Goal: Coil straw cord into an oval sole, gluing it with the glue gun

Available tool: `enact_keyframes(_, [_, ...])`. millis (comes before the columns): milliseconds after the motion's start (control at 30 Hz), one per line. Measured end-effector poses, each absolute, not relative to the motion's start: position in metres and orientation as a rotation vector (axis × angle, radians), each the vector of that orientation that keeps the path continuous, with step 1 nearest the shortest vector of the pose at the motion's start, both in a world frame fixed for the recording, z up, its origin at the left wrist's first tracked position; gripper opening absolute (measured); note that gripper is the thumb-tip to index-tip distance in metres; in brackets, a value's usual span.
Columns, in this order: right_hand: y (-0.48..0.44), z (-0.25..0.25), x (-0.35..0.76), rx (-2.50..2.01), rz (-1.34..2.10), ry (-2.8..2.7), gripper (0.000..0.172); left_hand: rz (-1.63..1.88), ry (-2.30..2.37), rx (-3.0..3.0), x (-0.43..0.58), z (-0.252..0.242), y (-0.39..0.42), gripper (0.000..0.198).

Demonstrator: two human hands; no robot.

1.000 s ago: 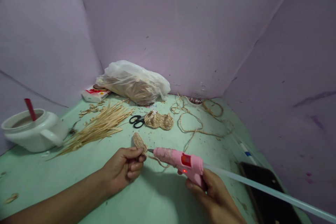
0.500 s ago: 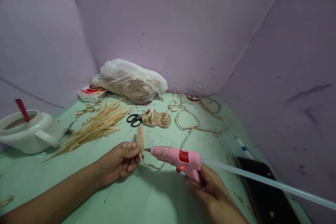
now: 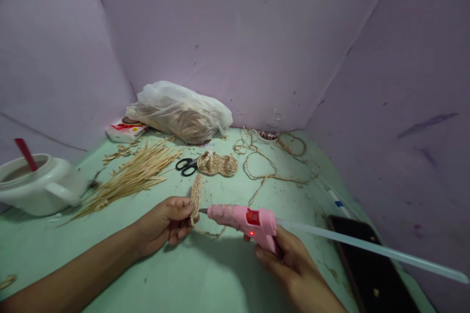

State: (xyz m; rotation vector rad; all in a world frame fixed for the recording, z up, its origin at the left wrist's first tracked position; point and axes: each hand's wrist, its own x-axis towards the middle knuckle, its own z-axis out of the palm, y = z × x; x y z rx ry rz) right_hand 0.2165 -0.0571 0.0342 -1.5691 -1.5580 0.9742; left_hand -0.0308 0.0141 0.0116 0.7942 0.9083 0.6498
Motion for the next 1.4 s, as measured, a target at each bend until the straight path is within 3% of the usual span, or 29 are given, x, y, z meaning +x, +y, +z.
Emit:
enact_keyframes(700, [-0.054,0.029,0.218,-1.543,1.025,-1.518,0.036,0.554,0.887,0.939,-0.033,0.013,0.014,0.038])
enact_keyframes(1000, [-0.05,0.035,0.217,-1.467,1.081,-1.547,0.024,0.512,0.833,0.947,-0.035,0.013,0.016,0.051])
enact_keyframes(1233, [-0.051,0.035,0.218,-1.482,1.089,-1.553,0.033,0.513,0.783,0.94,-0.037,0.01,0.015,0.047])
enact_keyframes(1400, [-0.051,0.038,0.218,-1.498,1.058,-1.549,0.029,0.5,0.729,0.921,-0.037,0.011,0.017,0.044])
